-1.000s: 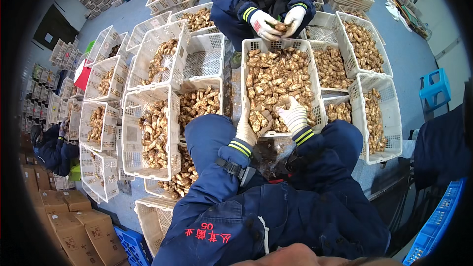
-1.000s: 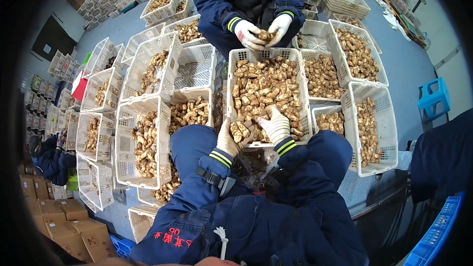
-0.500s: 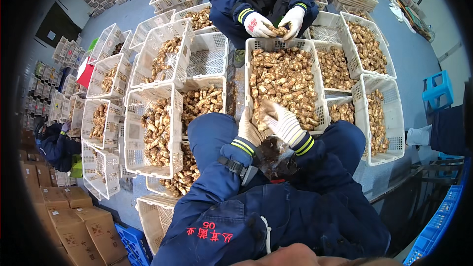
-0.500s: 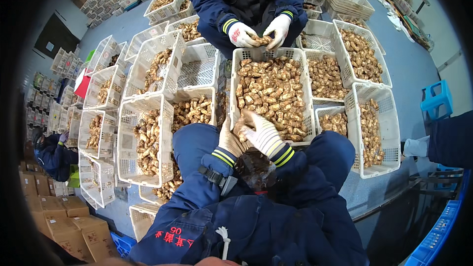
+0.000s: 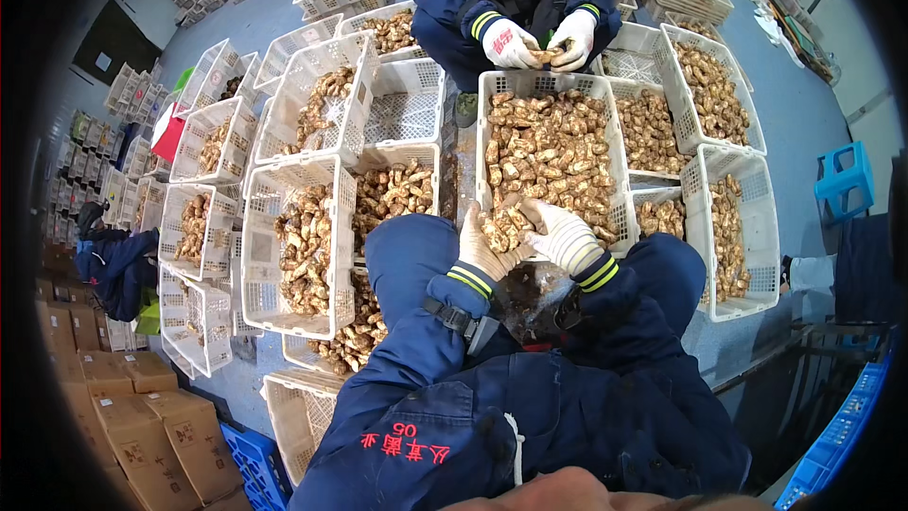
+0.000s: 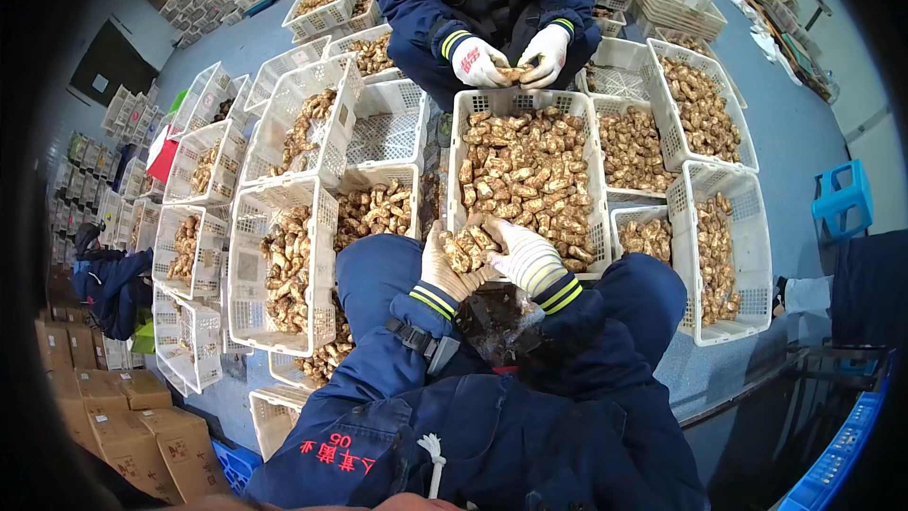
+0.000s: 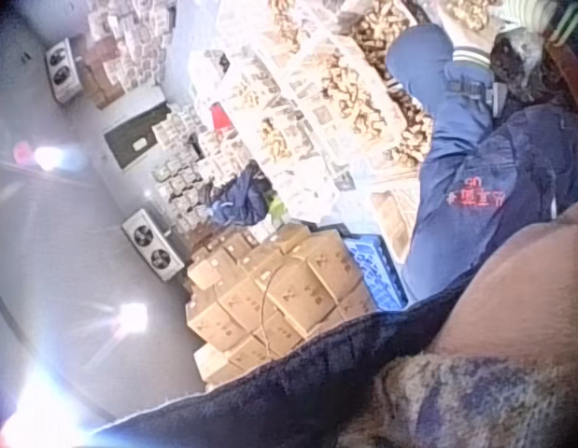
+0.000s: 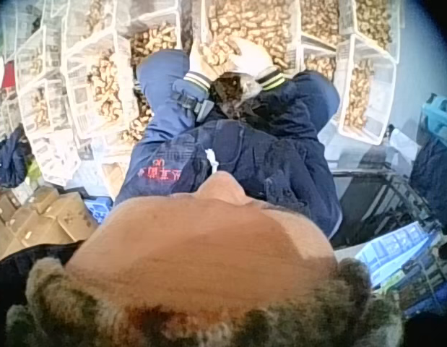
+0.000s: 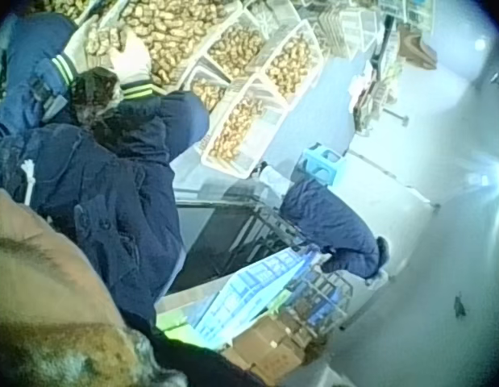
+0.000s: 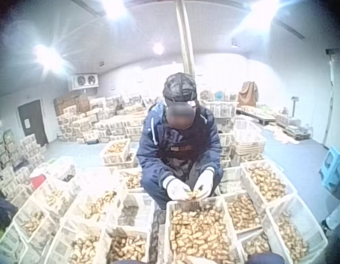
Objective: Sorting ginger roots into crates.
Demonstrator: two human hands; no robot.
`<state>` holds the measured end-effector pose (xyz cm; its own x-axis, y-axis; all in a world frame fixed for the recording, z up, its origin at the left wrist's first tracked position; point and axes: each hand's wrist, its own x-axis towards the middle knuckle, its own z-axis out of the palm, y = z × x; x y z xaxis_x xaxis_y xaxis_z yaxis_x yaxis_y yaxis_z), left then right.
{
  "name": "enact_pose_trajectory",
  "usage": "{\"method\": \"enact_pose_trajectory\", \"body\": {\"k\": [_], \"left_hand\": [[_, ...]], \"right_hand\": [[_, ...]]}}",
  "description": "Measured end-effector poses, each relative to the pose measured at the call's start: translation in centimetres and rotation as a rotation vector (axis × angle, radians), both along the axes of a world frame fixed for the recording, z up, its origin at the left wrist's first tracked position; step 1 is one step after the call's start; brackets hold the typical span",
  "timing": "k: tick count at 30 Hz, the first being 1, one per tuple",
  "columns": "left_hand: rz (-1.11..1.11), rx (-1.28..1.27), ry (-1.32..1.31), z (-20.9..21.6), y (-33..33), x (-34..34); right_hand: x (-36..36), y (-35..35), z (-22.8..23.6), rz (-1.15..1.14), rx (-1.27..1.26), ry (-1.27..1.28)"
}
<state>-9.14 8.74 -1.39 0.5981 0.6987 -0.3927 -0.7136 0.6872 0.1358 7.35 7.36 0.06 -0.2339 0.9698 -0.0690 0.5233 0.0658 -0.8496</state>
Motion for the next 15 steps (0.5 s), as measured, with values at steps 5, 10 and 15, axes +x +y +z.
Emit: {"method": "enact_pose_trajectory", "body": {"k": [5, 10, 15], "left_hand": [[-0.012, -0.019, 0.074, 0.9, -0.1, 0.8], [0.031, -0.06, 0.121, 2.1, -0.3, 2.8], [0.032, -0.065, 0.137, -0.3, -0.3, 2.6]], "right_hand": [[3.3, 1.4, -2.1, 0.022, -0.258, 0.342], [11.3, 3.9, -3.0, -0.663, -0.205, 1.443], [10.5, 2.7, -4.5, -0.756, -0.201, 1.525]]}}
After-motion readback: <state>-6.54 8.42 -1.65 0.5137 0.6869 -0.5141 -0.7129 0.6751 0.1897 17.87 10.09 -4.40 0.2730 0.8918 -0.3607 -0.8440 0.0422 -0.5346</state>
